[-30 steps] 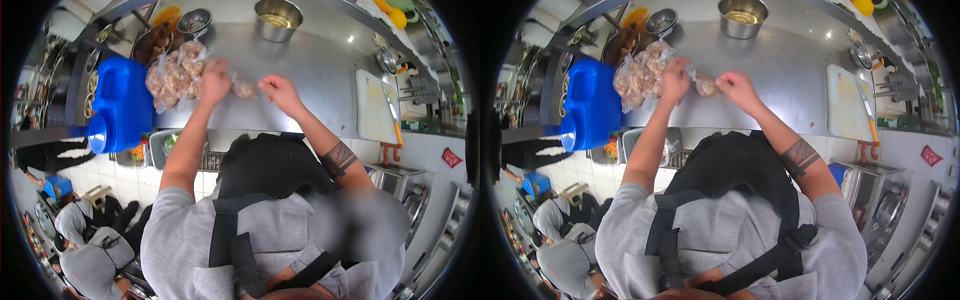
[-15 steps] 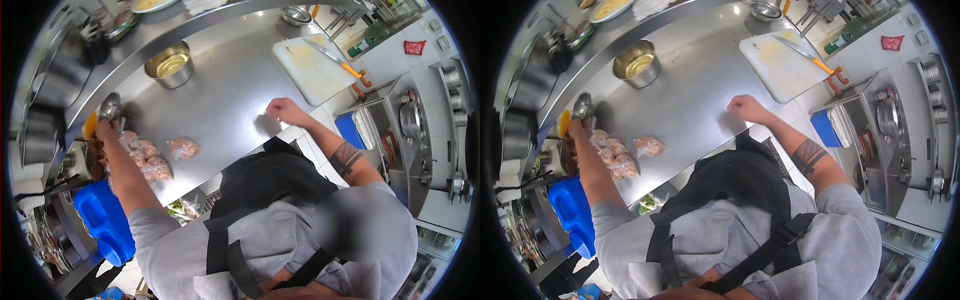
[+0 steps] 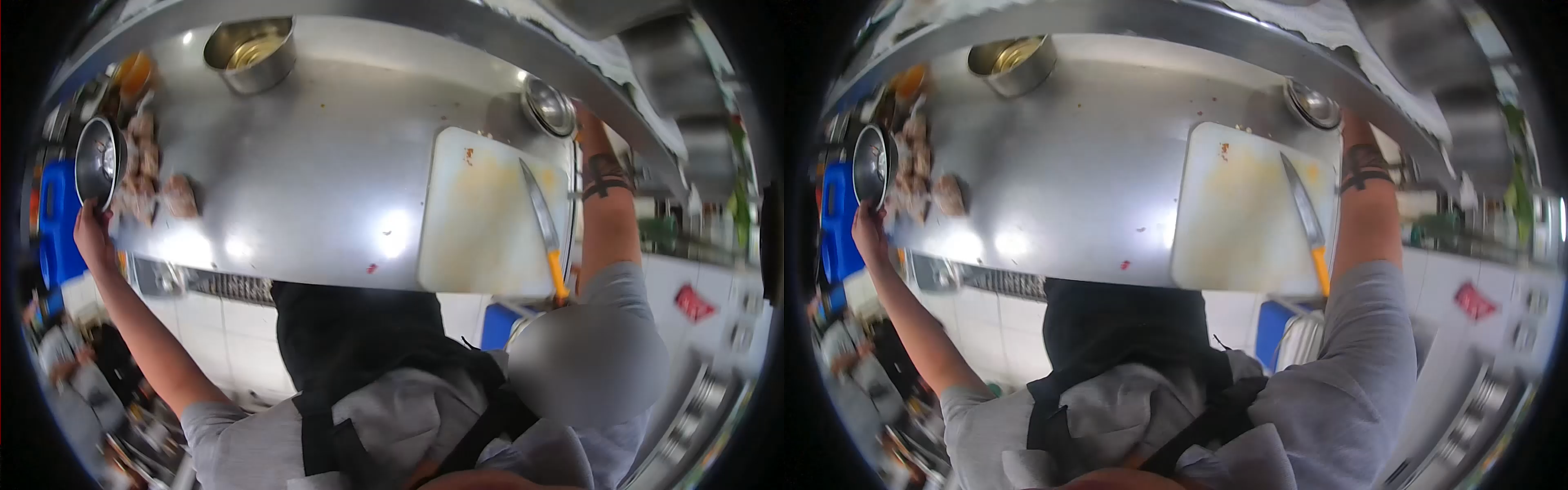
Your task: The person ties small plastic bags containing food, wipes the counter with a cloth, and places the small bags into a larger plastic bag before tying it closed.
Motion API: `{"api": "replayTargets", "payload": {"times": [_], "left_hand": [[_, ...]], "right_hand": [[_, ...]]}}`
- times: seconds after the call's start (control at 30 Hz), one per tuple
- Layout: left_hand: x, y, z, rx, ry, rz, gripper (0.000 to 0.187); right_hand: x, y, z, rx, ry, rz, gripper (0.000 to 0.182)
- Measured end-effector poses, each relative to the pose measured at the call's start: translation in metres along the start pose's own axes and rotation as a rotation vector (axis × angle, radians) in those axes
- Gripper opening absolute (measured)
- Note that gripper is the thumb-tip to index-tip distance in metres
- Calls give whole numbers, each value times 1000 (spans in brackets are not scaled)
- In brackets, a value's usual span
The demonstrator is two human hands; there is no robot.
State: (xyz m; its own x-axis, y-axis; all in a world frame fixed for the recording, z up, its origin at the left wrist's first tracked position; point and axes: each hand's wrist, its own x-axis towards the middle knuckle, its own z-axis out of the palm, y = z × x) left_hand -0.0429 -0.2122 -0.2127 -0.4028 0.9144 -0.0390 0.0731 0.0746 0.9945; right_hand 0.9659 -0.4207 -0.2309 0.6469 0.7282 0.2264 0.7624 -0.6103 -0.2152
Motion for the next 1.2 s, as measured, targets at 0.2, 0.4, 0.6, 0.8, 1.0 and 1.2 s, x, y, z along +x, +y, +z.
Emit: {"api": "replayTargets", "payload": {"times": [0.2, 0.4, 0.6, 0.8, 1.0, 1.2], "left_hand": [[-264, -61, -109, 111, 227, -271, 16], [-424, -83, -146, 37, 431, -408, 8], [-459, -99, -110, -60, 439, -463, 5], [-468, -110, -24, 152, 130, -438, 11], [-495, -110, -13, 464, -362, -519, 7], [-537, -173, 77, 535, -582, -424, 20]], "right_hand": [[106, 69, 59, -30, -256, 134, 72], [176, 48, 102, 51, -466, 112, 77], [189, -80, 152, 44, -706, -112, 81], [99, -159, 146, -233, -657, -442, 72], [15, -165, 110, -379, -620, -348, 51], [-83, -230, 115, -240, -492, -576, 34]]}}
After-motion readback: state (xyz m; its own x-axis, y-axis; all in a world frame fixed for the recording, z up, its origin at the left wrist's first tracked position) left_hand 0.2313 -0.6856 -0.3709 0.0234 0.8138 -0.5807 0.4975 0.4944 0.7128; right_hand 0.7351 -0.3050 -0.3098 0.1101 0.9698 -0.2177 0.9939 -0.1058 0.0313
